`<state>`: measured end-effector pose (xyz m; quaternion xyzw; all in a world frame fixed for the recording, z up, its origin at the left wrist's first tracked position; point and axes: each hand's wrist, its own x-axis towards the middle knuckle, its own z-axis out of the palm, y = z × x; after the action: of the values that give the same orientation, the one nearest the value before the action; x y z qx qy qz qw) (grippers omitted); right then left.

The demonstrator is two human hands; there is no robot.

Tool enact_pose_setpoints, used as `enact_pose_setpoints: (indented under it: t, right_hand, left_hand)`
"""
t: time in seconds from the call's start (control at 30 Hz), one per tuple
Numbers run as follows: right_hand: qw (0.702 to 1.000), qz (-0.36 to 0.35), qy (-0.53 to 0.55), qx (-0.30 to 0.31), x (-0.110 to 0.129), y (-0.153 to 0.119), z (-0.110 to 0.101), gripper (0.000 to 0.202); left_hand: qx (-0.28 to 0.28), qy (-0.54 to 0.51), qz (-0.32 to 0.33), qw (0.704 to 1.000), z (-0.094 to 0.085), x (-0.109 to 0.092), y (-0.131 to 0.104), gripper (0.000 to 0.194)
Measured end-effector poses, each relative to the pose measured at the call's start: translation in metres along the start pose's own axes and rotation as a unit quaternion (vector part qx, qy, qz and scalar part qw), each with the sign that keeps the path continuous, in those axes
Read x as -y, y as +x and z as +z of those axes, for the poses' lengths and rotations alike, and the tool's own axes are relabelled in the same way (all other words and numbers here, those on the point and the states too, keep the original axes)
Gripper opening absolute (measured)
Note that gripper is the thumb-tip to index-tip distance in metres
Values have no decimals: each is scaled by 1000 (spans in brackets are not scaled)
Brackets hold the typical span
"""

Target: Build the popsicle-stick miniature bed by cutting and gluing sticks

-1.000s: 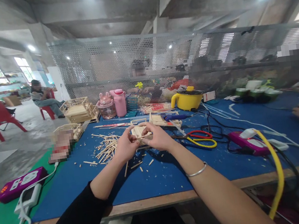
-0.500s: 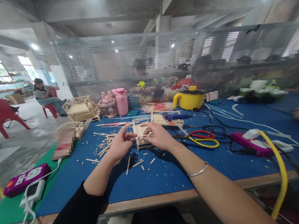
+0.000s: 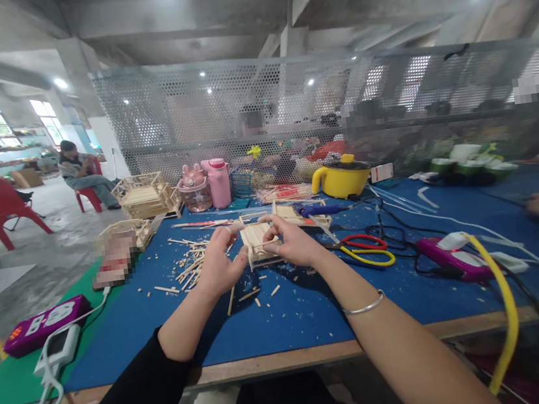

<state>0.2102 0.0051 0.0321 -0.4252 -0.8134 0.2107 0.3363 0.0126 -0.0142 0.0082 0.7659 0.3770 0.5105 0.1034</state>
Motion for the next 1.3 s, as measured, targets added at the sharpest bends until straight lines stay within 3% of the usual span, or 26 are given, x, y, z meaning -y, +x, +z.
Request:
enact_pose_setpoints:
  t: [0.1,0.2,0.37,0.5,0.6,0.7,0.8,0.83,0.9,0.93,1.1,1.3]
  right_hand:
    - [999,7,30,28,-2,0,0,49]
    - [998,15,55,39,-1,0,-1,51]
    - [997,17,60,40,-2,1,-2,54]
    - [998,1,47,30,5,-2,0,59]
    - [998,-48,-17,-35,24,-13,-10,62]
    - [981,-102,-88,-139,39,-24,-35,50]
    - [959,-52,-154,-232,25,-22,-72,37]
    - [952,-7,-207,-224,13,-18,-84,41]
    - [924,108,-350,-115,-15,-6,-101,45]
    - [916,130,-371,-78,-30,0,-106,42]
    - [905,162,-394,6,-78,25,-104,46]
    - [916,165,-365,17,-91,41,-100,23]
  left_hand:
    - [67,88,96,989,2,0,0,22]
    - [102,178,131,970,10,4,0,19]
    - [65,224,128,964,17,7,2,22]
    - [50,189,129,972,13,2,3,23]
    - [-20,75,38,996,9,-2,5,19]
    - [-91,-34,-103,990,5,1,6,22]
    - [-101,-69,-171,978,6,11,7,37]
    - [-96,-81,-187,974,7,15,7,41]
    - [-80,-106,-211,968,10,21,7,43]
    - [-70,-119,-218,966,11,22,6,41]
    - [-35,-193,-253,948,18,22,6,27]
    - [-1,-271,-326,906,22,15,6,20]
